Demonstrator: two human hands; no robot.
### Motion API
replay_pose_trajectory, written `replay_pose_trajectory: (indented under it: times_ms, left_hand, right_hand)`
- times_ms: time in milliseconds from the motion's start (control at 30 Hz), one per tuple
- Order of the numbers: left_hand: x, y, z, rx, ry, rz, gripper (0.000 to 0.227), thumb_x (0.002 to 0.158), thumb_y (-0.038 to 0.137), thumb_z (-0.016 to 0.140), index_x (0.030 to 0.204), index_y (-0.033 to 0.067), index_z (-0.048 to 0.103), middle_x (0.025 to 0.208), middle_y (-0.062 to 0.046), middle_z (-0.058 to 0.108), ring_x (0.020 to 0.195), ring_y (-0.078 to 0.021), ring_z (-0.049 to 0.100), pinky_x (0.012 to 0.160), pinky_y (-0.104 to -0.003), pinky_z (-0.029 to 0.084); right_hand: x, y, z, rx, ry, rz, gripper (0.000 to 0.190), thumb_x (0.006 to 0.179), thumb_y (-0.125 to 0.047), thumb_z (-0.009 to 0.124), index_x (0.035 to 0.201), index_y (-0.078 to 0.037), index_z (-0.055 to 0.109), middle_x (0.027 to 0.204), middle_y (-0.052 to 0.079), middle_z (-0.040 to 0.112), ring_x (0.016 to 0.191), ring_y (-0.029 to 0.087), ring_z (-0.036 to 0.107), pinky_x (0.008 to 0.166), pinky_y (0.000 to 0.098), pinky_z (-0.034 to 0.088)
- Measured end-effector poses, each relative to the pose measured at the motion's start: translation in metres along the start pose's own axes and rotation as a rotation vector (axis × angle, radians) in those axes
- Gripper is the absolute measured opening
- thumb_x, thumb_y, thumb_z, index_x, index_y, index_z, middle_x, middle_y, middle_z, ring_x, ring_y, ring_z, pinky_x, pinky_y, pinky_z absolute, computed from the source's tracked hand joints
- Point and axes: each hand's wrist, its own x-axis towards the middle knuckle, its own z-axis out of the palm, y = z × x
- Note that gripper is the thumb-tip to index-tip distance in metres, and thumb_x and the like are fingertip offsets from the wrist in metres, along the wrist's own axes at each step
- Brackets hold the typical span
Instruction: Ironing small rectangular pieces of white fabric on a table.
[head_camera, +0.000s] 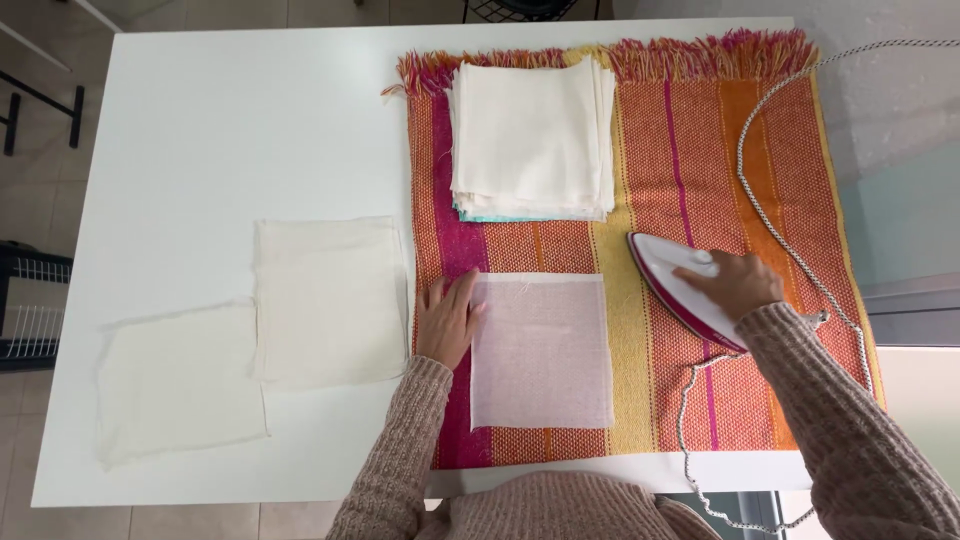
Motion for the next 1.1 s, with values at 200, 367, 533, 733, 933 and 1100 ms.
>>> replay_pose_trajectory:
  times_ms: [200,367,533,733,933,1100]
  left_hand:
    - [0.033,-0.021,0.023,-0.116,0.018,-0.076,0.039,0.102,0.040,0.051,0.140,0.0339,0.055,0.130,0.010,0.057,0.116,-0.0189,0.049,0.094,-0.043,0.044]
    - [0.049,-0.017,0.025,-0.251,-0.074,-0.125,0.032,0.089,0.044,0.069,0.114,0.0289,0.056,0.104,0.005,0.056,0.109,-0.0248,0.053,0.090,-0.048,0.047]
    - [0.049,-0.031,0.042,-0.261,-0.082,-0.134,0.030,0.082,0.043,0.075,0.098,0.0266,0.057,0.101,0.004,0.051,0.104,-0.0261,0.052,0.087,-0.048,0.046]
    - [0.048,-0.032,0.032,-0.355,-0.077,-0.139,0.024,0.080,0.041,0.077,0.092,0.0263,0.062,0.099,0.004,0.055,0.104,-0.0271,0.055,0.087,-0.047,0.046]
    - [0.039,-0.026,0.014,-0.465,-0.025,-0.138,0.016,0.087,0.037,0.074,0.097,0.0256,0.069,0.092,0.000,0.070,0.097,-0.0276,0.063,0.087,-0.044,0.046]
    - [0.039,-0.027,0.006,-0.544,0.062,-0.138,0.008,0.094,0.031,0.070,0.097,0.0238,0.072,0.090,-0.001,0.074,0.090,-0.0270,0.067,0.083,-0.040,0.050]
  right_hand:
    - [0.007,-0.035,0.010,0.021,0.714,-0.309,0.070,0.073,-0.074,0.077,0.123,-0.027,0.069,0.107,0.002,0.066,0.104,0.024,0.068,0.085,0.0341,0.056]
    - [0.069,-0.075,0.172,-0.057,0.638,-0.781,0.015,0.097,-0.033,0.054,0.102,-0.031,0.068,0.092,-0.003,0.066,0.094,0.020,0.064,0.082,0.0335,0.053]
    - [0.014,-0.121,0.112,0.114,0.160,-0.529,0.049,0.082,-0.044,0.076,0.126,-0.029,0.060,0.114,-0.003,0.063,0.115,0.024,0.058,0.095,0.0459,0.049]
    - [0.008,-0.122,0.074,0.256,0.011,-0.567,0.024,0.082,-0.039,0.079,0.100,-0.028,0.066,0.098,-0.004,0.055,0.103,0.025,0.056,0.088,0.0429,0.049]
    - [0.007,-0.114,0.076,0.539,-0.118,-0.468,0.029,0.081,-0.030,0.084,0.103,-0.017,0.070,0.088,0.005,0.075,0.082,0.027,0.071,0.075,0.0418,0.057]
    - [0.010,-0.111,0.076,0.518,-0.164,-0.314,0.016,0.084,-0.030,0.081,0.099,-0.026,0.076,0.086,0.000,0.078,0.084,0.020,0.075,0.075,0.0357,0.058]
